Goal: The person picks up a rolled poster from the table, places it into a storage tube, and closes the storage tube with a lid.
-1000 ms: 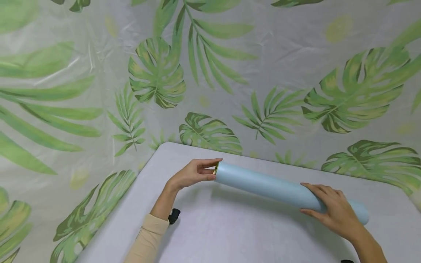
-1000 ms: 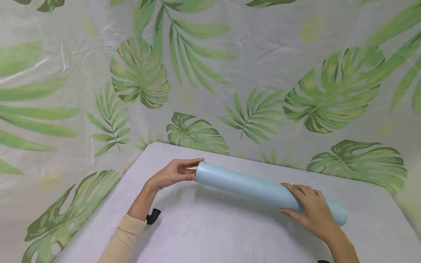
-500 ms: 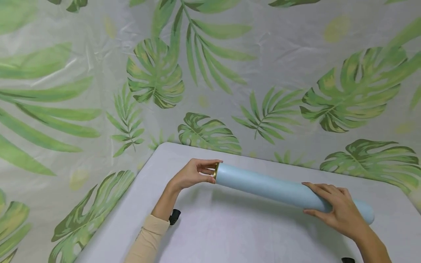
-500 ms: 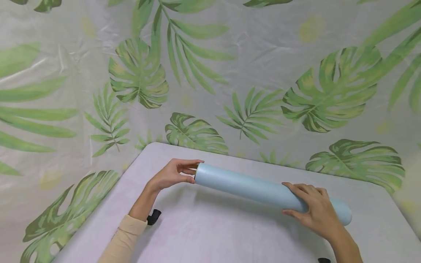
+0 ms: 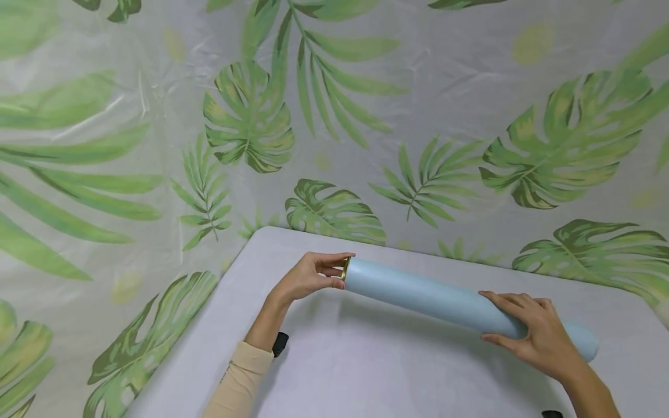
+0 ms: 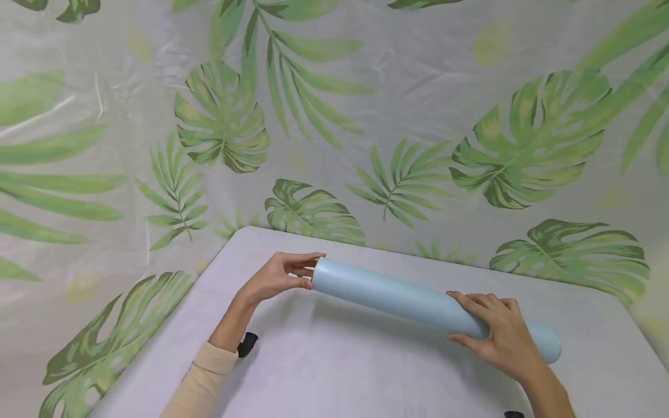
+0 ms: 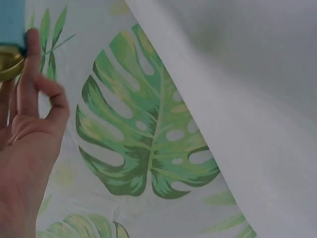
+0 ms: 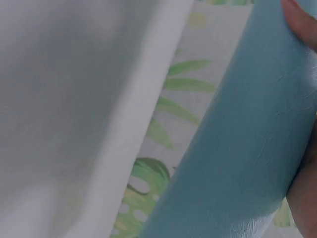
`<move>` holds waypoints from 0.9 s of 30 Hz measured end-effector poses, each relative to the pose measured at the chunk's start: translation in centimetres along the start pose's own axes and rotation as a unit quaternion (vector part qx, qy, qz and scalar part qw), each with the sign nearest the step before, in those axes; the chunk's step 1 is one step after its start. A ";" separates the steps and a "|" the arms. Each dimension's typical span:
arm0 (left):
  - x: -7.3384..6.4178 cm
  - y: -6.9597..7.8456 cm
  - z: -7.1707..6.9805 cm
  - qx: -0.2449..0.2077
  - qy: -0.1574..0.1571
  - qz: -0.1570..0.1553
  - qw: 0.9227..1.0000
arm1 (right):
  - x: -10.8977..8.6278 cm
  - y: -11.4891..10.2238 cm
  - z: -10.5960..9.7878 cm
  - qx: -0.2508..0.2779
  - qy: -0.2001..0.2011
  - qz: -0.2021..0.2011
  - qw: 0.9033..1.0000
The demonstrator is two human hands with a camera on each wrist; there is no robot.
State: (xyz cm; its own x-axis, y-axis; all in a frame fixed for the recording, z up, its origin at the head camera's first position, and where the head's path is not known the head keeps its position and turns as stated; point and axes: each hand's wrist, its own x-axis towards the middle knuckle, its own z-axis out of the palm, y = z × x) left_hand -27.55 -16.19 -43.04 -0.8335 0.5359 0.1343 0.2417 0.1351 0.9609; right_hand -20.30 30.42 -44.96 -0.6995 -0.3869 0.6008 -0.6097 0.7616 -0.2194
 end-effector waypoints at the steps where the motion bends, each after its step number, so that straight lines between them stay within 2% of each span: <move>1: -0.1 0.1 -0.2 0.003 0.000 -0.004 1.000 | 0.0 -0.1 0.2 -0.005 -0.004 -0.002 1.000; 5: -0.8 0.5 -1.3 0.014 0.011 -0.012 1.000 | 0.3 -0.7 0.6 -0.023 -0.011 -0.007 1.000; 9: -1.0 0.7 -1.7 0.032 0.012 0.003 0.999 | 0.6 -1.1 0.6 -0.028 -0.010 0.002 1.000; 16: -0.8 0.2 -1.8 0.121 0.025 0.038 0.992 | 0.2 -1.3 0.8 -0.037 -0.029 0.008 0.999; 18: -0.8 0.1 -1.9 0.133 0.032 0.045 0.990 | 0.2 -1.3 0.9 -0.040 -0.030 0.010 0.999; 22: -1.1 0.3 -2.0 0.128 0.034 0.051 0.990 | 0.3 -1.3 1.1 -0.030 -0.029 0.001 0.999; 27: -0.9 0.2 -1.9 0.101 0.003 0.050 0.994 | 0.4 -1.4 0.8 -0.014 -0.011 -0.019 1.000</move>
State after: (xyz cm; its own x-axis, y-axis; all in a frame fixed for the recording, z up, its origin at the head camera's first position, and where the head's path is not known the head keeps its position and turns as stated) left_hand -27.63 -18.22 -42.48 -0.8035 0.5496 0.2289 0.4176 0.2462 0.8746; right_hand -20.02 28.80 -45.07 -0.6836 -0.4271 0.5919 -0.6260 0.7601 -0.1744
